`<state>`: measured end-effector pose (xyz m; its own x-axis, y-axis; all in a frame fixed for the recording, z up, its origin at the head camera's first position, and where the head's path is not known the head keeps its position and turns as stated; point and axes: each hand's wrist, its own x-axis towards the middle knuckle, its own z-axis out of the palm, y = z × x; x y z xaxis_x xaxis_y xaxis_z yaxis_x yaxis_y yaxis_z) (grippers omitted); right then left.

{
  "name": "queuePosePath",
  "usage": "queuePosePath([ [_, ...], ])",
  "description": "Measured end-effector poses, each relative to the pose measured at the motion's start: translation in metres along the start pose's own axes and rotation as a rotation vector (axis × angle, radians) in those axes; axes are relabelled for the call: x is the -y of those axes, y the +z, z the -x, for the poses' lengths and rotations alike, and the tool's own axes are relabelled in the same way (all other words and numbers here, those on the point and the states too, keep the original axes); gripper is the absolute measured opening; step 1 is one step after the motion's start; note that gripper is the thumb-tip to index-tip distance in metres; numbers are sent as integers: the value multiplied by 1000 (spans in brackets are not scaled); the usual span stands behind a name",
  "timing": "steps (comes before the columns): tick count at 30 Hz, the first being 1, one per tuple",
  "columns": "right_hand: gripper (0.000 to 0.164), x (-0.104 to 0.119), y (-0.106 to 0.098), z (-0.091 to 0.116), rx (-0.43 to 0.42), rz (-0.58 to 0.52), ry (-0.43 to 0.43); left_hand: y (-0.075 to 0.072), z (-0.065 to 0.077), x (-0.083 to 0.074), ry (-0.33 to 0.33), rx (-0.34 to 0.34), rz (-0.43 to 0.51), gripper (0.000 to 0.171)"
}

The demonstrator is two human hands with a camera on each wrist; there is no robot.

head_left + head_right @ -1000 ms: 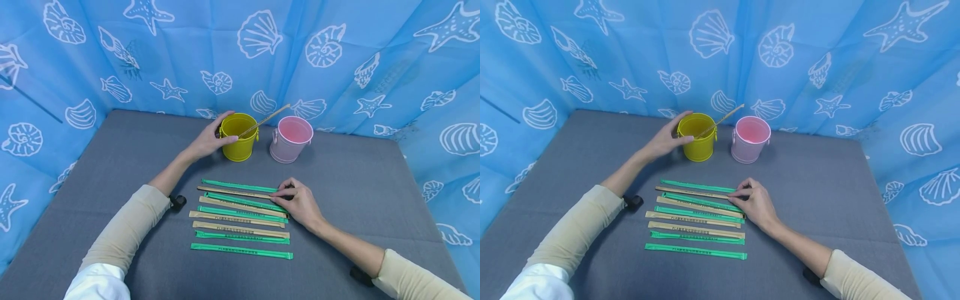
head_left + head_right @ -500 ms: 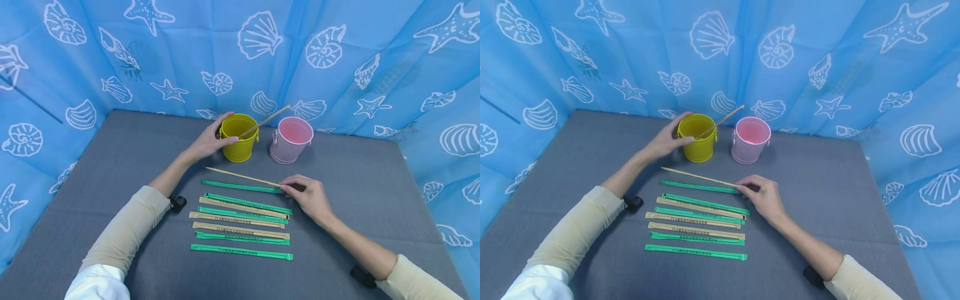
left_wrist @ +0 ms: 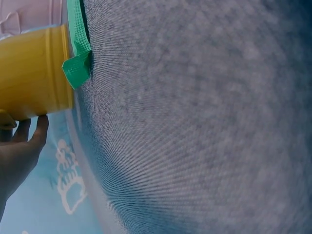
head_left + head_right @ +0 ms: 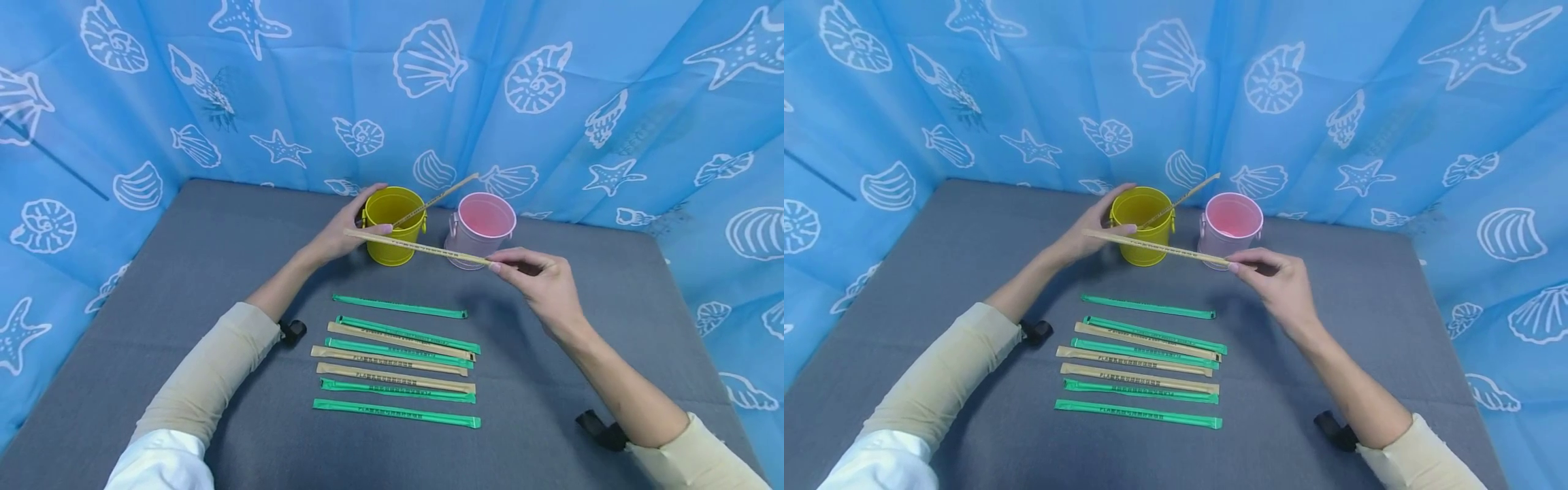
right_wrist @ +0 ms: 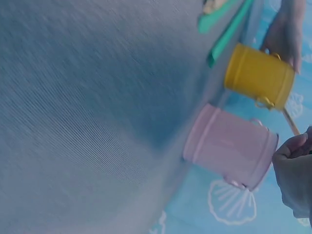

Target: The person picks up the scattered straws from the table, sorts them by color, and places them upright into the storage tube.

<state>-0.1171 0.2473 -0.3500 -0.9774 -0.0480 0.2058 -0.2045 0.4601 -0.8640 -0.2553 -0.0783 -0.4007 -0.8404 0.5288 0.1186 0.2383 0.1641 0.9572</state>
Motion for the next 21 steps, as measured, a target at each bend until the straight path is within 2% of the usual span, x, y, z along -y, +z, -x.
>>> queuePosePath([
  [3,22,6,-6,-6,-32,-9,5,0,1,0,-8,-14,-40,77],
  [8,25,12,-16,-16,-50,-64,8,1,2,0,-3,-10,-11,77],
  [21,32,21,-23,-37,-83,45,44,1,2,-1,-10,0,-3,77],
])
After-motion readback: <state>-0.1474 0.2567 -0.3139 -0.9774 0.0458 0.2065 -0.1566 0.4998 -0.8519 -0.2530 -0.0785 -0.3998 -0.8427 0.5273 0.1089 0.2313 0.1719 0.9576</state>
